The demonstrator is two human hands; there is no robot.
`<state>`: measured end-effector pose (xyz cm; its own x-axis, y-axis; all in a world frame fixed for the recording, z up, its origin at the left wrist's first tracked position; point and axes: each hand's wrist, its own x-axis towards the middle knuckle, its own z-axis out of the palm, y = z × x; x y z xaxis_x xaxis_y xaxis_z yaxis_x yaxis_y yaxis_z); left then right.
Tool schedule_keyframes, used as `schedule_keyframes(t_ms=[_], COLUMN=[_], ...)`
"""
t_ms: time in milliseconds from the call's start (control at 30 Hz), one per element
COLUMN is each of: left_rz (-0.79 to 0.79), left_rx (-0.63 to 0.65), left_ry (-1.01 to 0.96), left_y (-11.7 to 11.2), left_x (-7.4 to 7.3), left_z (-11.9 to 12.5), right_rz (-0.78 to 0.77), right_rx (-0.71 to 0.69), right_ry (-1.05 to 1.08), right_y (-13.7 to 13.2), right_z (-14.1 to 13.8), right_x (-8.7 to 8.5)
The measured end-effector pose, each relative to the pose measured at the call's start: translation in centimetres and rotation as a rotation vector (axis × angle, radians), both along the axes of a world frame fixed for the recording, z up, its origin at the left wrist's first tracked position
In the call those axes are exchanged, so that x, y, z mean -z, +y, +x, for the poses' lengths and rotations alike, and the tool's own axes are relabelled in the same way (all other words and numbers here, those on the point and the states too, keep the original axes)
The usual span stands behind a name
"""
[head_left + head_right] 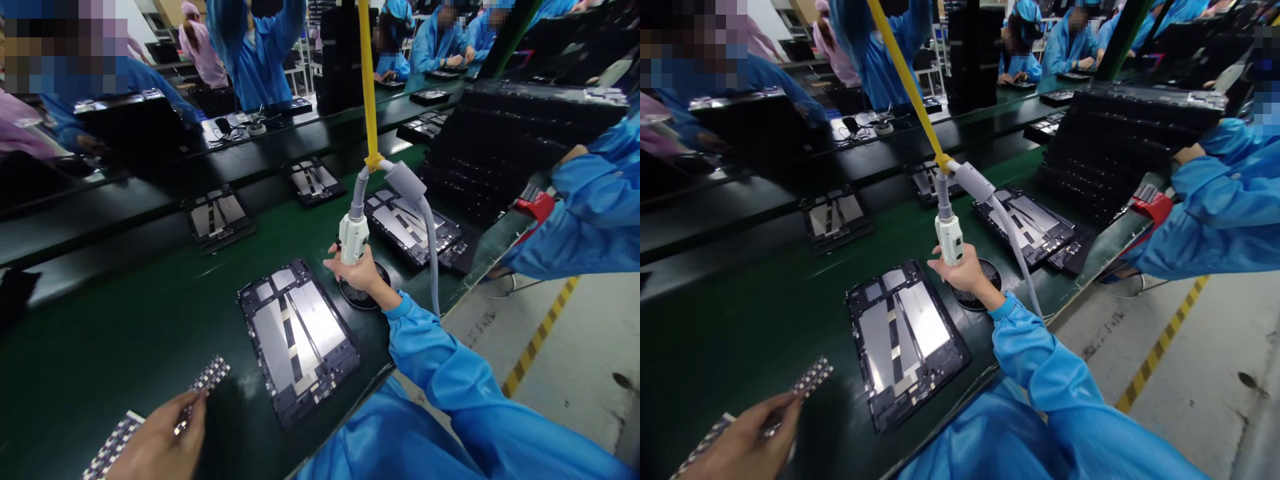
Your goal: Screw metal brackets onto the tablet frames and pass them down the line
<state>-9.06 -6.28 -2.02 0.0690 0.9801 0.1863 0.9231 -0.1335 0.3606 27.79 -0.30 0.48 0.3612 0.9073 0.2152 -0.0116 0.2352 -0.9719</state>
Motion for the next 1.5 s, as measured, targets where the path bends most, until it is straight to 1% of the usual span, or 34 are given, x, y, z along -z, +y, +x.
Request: schedule_keyframes(t_ms=[67, 100, 200, 267, 333, 400, 433, 500, 533, 600, 633, 667, 733, 833, 967, 1133, 1500], left_rz=[0.079, 0.093, 0.073, 0.020, -0.076, -0.174, -0.213, -0.259, -0.265, -0.248, -0.230, -0.214, -0.209, -0.208, -0.171, -0.181, -0.171], left_rx=[0.062, 0.108, 0.219, 0.270, 0.303, 0.279, 0.229, 0.075, -0.008, -0.127, -0.155, -0.165, -0.159, -0.138, -0.111, -0.083, -0.069], left_ry=[0.102, 0.113, -0.036, -0.170, -0.292, -0.416, -0.489, -0.682, -0.795, -0.997, -1.065, -1.103, -1.106, -1.080, -1.103, -1.103, -1.101], left_y=[-0.6, -0.8, -1.2, -1.6, -1.9, -2.0, -2.0, -2.0, -1.9, -1.8, -1.8, -1.8, -1.8, -1.8, -1.8, -1.8, -2.0], left_x=[-0.4, -0.5, -0.1, 0.0, 0.0, -0.1, -0.1, 0.0, 0.1, 0.5, 0.6, 0.8, 1.0, 1.3, 1.7, 1.9, 1.9], left_z=[2.6, 3.9, 6.9, 8.3, 9.2, 9.5, 9.4, 9.1, 8.8, 8.4, 8.2, 8.1, 8.0, 7.9, 7.8, 7.7, 7.8], right_rz=[0.016, 0.028, 0.065, 0.108, 0.167, 0.198, 0.191, 0.150, 0.124, 0.086, 0.072, 0.060, 0.037, 0.009, -0.001, 0.018, 0.015], right_rx=[0.000, -0.001, 0.013, 0.023, -0.016, -0.106, -0.163, -0.278, -0.330, -0.414, -0.441, -0.457, -0.473, -0.484, -0.484, -0.492, -0.486], right_ry=[-0.018, -0.029, -0.048, -0.044, -0.020, 0.006, 0.016, 0.017, 0.011, -0.009, -0.025, -0.041, -0.069, -0.096, -0.100, -0.112, -0.079], right_y=[0.0, 0.0, -0.5, -1.1, -1.5, -1.6, -1.5, -1.1, -0.7, 0.3, 0.8, 1.3, 1.9, 2.1, 2.0, 2.1, 2.0], right_z=[0.1, 0.1, 0.1, -0.3, -1.5, -3.5, -4.9, -8.0, -9.6, -12.2, -13.2, -14.0, -14.9, -15.1, -15.2, -15.4, -15.5], right_x=[0.0, -0.1, -0.9, -2.0, -3.6, -5.1, -5.7, -6.5, -6.6, -6.2, -5.8, -5.4, -4.5, -3.6, -3.1, -2.9, -2.6])
